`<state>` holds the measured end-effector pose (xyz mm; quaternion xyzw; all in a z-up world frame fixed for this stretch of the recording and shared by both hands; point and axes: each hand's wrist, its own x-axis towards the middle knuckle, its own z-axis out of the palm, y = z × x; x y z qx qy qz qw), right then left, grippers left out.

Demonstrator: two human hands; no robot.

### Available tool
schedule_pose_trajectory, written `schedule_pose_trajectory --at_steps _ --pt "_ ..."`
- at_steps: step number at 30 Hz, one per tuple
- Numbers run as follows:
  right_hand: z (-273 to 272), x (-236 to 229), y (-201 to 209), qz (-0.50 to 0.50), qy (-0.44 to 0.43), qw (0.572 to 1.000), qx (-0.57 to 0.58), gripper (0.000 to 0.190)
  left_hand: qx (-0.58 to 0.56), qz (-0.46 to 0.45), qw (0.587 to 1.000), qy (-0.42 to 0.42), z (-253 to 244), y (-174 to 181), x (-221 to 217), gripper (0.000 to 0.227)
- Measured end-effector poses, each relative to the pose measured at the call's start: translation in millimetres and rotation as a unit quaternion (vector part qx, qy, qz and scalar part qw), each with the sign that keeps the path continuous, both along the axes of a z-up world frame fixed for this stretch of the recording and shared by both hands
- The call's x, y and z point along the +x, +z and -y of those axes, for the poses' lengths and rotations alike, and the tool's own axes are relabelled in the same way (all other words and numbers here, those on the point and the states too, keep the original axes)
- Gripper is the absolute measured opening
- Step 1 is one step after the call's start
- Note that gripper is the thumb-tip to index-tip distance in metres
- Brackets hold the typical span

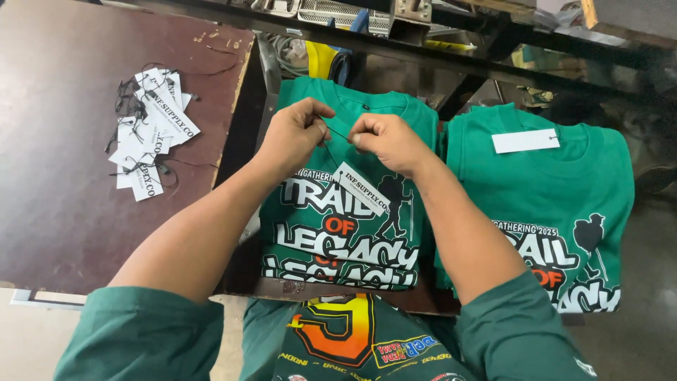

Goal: The person attaches white paper tags to the collars of green t-shirts using a handheld tagging tool. They repeatedly pick up tags from a pile, thread them through the shirt necks, and secure them with the tool before stacking the finished shirts.

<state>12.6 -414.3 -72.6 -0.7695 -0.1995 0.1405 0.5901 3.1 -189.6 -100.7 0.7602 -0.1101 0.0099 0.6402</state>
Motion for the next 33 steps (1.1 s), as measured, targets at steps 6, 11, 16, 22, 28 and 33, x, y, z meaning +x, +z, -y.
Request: schedule_pose_trajectory --at_steps 6,11,16,22,28,33 --pt "9 12 -12 0.036 -0.051 0.994 -0.090 0.016 0.230 0.046 0.970 0.063 -1 -13 11 0.027" --pt "6 23 -34 0.172 -0.086 0.964 -0.184 0.017 0.401 0.223 0.882 0.106 4 -47 11 0.021" --pt "14 17 -42 0.135 -0.083 0.980 -0.117 0.019 0.461 0.348 0.799 0.168 13 -41 4 0.013" --pt "19 21 -54 0.078 -0.111 0.988 -0.068 0.020 0.452 0.346 0.818 0.082 26 -67 27 0.007" --pt "18 32 -53 0.015 -0.120 0.991 -0.049 0.019 0.428 0.342 0.828 0.120 40 -80 32 0.017" --pt "17 30 -40 -0.031 -0.111 0.993 -0.032 0.019 0.371 0.292 0.862 0.187 50 -74 17 0.020"
